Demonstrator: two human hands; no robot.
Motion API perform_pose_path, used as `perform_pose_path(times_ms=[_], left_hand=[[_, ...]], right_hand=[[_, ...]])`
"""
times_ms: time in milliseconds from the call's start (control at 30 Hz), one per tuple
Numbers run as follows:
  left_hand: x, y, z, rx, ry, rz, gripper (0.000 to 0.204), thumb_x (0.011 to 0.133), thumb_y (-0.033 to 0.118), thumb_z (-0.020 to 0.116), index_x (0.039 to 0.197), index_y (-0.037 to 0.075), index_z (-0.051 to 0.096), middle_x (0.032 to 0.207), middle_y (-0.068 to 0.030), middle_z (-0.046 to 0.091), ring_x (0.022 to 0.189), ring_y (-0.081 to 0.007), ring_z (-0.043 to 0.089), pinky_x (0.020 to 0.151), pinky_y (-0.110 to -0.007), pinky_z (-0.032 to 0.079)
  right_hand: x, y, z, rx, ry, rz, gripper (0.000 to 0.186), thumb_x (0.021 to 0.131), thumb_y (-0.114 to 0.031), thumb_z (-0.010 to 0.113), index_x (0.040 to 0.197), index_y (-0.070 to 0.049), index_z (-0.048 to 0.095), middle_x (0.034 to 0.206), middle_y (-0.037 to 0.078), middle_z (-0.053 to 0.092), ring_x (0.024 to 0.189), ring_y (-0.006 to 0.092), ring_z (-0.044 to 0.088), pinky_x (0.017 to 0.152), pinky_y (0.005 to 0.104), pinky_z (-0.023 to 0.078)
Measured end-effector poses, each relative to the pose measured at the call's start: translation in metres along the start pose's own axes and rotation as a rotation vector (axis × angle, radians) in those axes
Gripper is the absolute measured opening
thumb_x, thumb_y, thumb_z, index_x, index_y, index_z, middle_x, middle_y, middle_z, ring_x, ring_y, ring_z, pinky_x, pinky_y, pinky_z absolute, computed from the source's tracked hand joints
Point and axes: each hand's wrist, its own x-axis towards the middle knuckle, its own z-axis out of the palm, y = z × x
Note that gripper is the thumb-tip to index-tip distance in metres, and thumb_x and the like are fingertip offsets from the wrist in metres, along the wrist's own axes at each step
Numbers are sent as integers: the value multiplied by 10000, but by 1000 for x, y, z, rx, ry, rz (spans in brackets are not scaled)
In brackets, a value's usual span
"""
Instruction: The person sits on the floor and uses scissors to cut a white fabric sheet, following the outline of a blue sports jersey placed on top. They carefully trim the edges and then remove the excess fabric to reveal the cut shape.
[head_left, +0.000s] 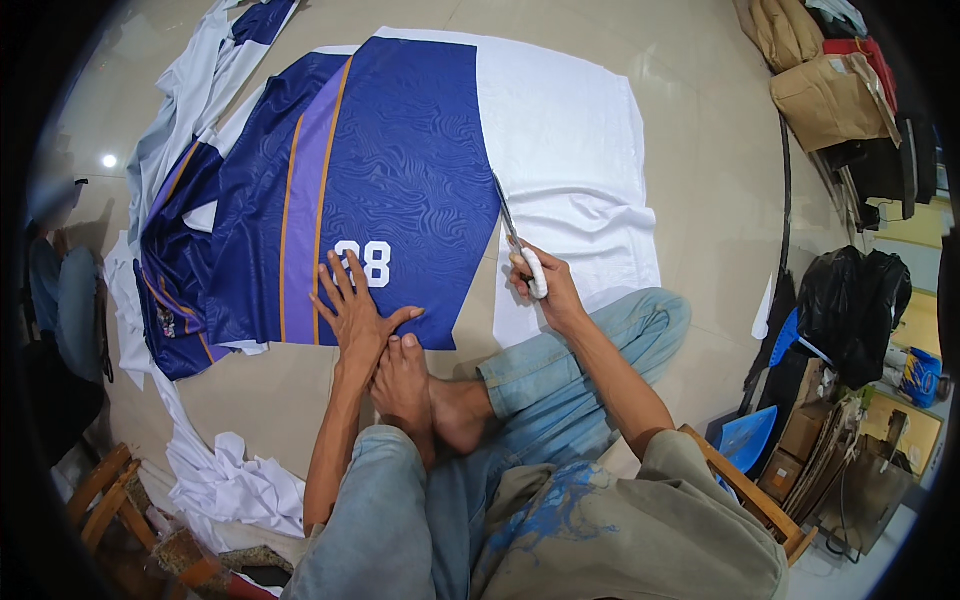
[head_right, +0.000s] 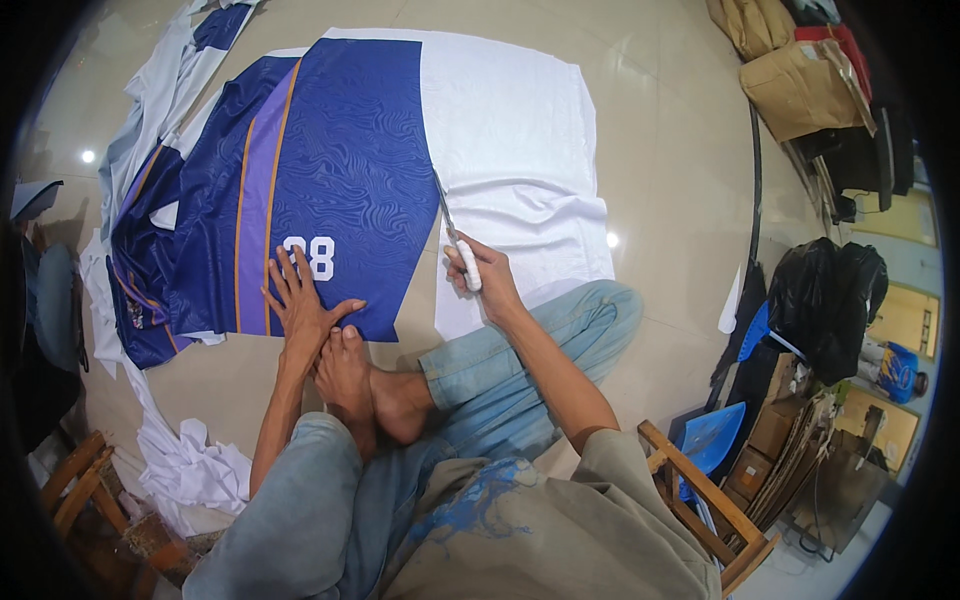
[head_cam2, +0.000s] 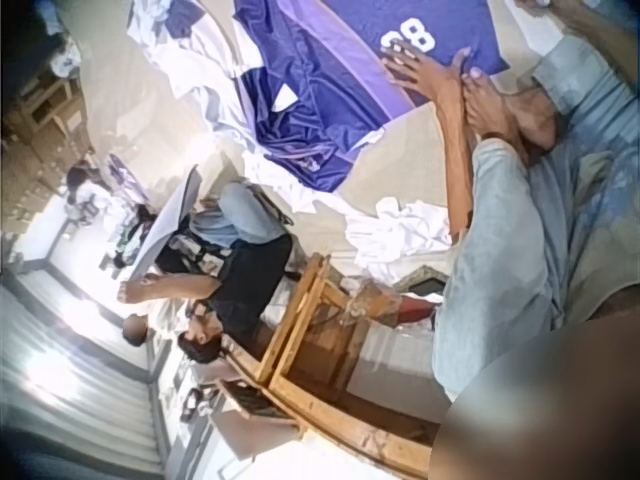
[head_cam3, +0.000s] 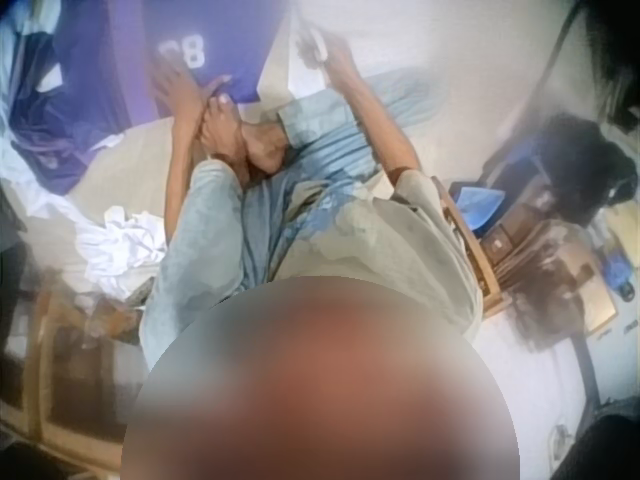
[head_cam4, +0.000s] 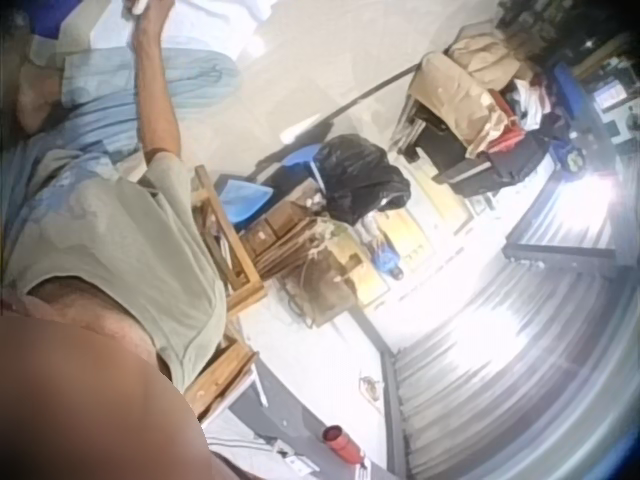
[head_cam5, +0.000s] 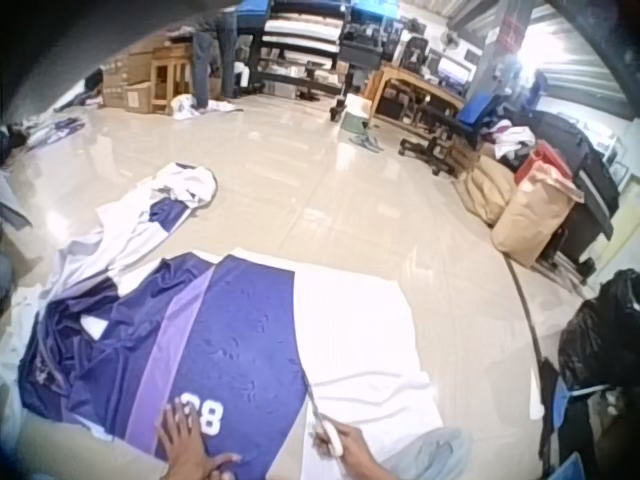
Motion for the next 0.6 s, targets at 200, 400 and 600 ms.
perform_pose_path(times_ms=[200,400,600], left_hand=[[-1,2,-3,12,-27,-17,1506,543,832,757,1617,36,65,1669,-263,-40,1527,-481,-80,1146,-730,-28],[-1,0,0,-7,11,18,1499,549,843,736,1612,13,83,1669,-268,-27,1529,-482,-70,1139,-735,-31],[-2,-2,1,-24,28,18,1495,553,845,729,1611,6,88,1671,-266,-24,1531,-480,-72,1139,-731,-41]], right_hand=[[20,-7,17,-13,42,-17,618,896,-150,759,1432,36,516,736,40,603,601,89,535,550,220,418],[20,-3,15,34,28,-49,584,907,-152,747,1420,30,535,755,52,609,609,91,536,562,221,435],[19,-11,20,-54,51,-10,548,933,-124,706,1427,33,525,774,49,618,636,88,552,571,220,453]])
